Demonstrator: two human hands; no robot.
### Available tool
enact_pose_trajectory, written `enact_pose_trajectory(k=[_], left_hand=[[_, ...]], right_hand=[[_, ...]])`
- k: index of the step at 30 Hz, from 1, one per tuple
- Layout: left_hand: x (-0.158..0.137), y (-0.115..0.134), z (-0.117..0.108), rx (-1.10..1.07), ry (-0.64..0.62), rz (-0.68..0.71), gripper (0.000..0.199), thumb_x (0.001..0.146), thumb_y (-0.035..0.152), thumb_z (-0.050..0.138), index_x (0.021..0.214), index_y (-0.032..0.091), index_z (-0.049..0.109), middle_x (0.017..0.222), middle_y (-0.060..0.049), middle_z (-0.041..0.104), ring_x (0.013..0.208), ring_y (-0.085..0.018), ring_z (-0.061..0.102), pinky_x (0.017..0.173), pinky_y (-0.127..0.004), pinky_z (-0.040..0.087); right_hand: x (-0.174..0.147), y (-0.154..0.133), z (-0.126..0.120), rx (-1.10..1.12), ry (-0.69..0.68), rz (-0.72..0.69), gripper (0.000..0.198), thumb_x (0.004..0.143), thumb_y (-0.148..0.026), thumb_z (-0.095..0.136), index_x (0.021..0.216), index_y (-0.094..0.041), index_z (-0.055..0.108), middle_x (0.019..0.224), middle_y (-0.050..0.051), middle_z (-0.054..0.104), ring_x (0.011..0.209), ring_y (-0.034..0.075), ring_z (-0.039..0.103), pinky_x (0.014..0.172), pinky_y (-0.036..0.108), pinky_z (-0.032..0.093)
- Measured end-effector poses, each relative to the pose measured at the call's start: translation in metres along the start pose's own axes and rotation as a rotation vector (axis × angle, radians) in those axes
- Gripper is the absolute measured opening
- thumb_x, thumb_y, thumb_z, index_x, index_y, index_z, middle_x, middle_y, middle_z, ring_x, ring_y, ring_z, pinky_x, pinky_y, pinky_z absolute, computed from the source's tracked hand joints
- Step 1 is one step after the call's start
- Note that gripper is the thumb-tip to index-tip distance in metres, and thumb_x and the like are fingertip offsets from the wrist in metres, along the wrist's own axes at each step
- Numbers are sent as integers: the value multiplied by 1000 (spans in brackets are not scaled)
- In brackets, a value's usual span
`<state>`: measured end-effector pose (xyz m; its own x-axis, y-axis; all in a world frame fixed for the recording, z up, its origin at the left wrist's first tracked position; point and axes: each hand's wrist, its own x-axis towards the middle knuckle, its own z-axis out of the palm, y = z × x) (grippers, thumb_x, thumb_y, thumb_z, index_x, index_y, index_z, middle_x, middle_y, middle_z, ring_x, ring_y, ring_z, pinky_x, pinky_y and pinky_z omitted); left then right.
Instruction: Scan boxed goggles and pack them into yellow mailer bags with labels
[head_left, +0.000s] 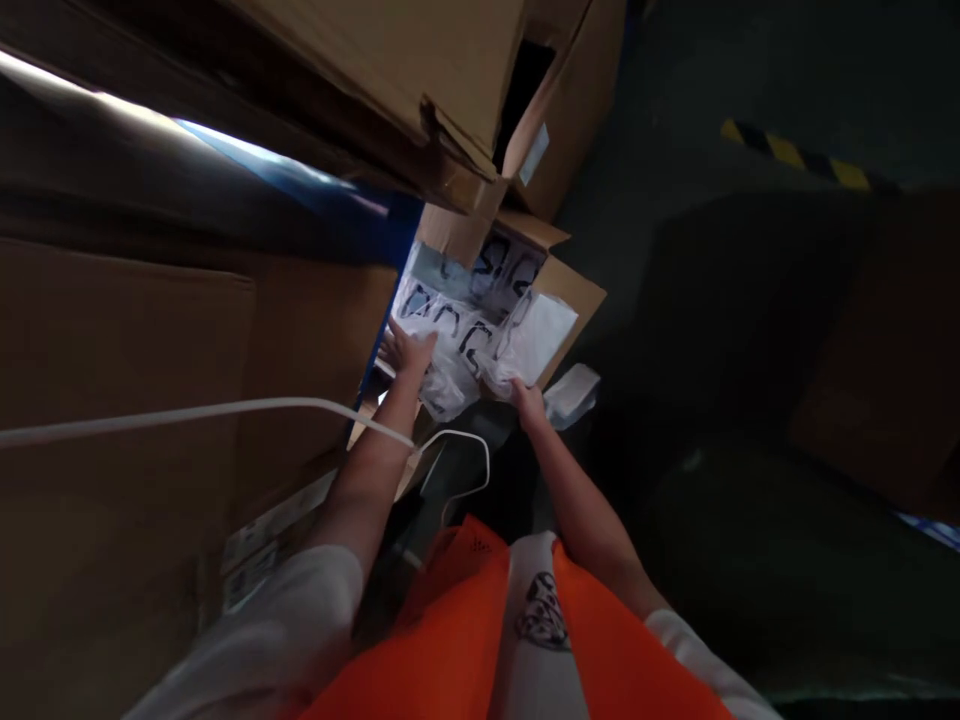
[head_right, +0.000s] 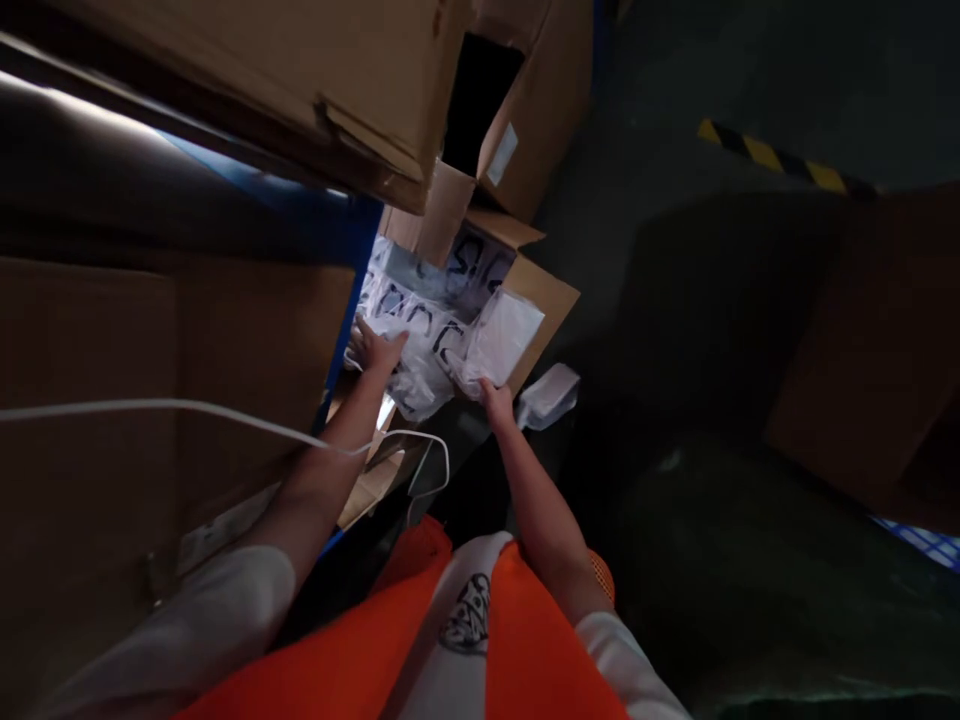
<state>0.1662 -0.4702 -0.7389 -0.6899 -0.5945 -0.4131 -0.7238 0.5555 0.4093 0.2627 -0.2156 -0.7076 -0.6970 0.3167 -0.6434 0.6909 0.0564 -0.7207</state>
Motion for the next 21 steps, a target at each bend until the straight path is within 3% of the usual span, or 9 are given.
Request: enact_pose_trajectory(k=[3,6,11,13,15,17,21], left_hand=[[15,5,2,31,-236,36,33,84,25,68,109,3,67,124,-30,65,127,-44,58,106,-57,45],[-3,8,10,22,-273,225,22,91,17,55,107,7,66,114,-21,69,117,-34,64,105,-47,48],[-103,-10,11,-277,-370,599,38,86,8,46,123,9,55,116,-15,68,110,-23,66,101,-33,51],[-147,-23,4,-313,-448,681,42,86,19,54,127,12,55,109,-13,69,100,-24,68,93,-35,55],[-183,-32,-2,-271,-546,731,61,79,34,70,134,13,54,109,-14,69,100,-29,70,91,-40,57],[-210,-31,-5,-161,-688,772,72,68,41,81,131,15,59,114,-16,70,107,-34,69,97,-44,55],[-242,-10,7,-23,-990,796,44,73,31,71,115,19,67,110,-12,73,106,-31,69,102,-43,53]], right_hand=[[-11,-1,3,52,3,-16,42,75,-51,76,96,-15,70,94,8,77,92,22,69,82,29,51],[-34,-10,-5,141,-57,-26,44,75,-57,76,90,-16,69,84,4,73,78,17,64,76,27,49],[-86,-30,-19,328,-118,43,48,72,-64,76,74,-19,61,59,-5,53,56,10,42,55,23,36],[-104,-34,-27,393,-33,70,43,75,-61,73,76,-20,61,61,-5,53,56,10,43,55,22,36],[-120,-35,-39,386,36,78,33,81,-53,68,79,-20,63,68,-3,60,60,11,49,59,23,40],[-134,-36,-55,252,18,47,25,86,-41,62,75,-20,63,70,-2,62,63,12,52,63,24,40],[-156,-37,-94,-135,-183,-105,27,89,-25,62,62,-19,62,64,0,60,59,12,48,64,27,35]])
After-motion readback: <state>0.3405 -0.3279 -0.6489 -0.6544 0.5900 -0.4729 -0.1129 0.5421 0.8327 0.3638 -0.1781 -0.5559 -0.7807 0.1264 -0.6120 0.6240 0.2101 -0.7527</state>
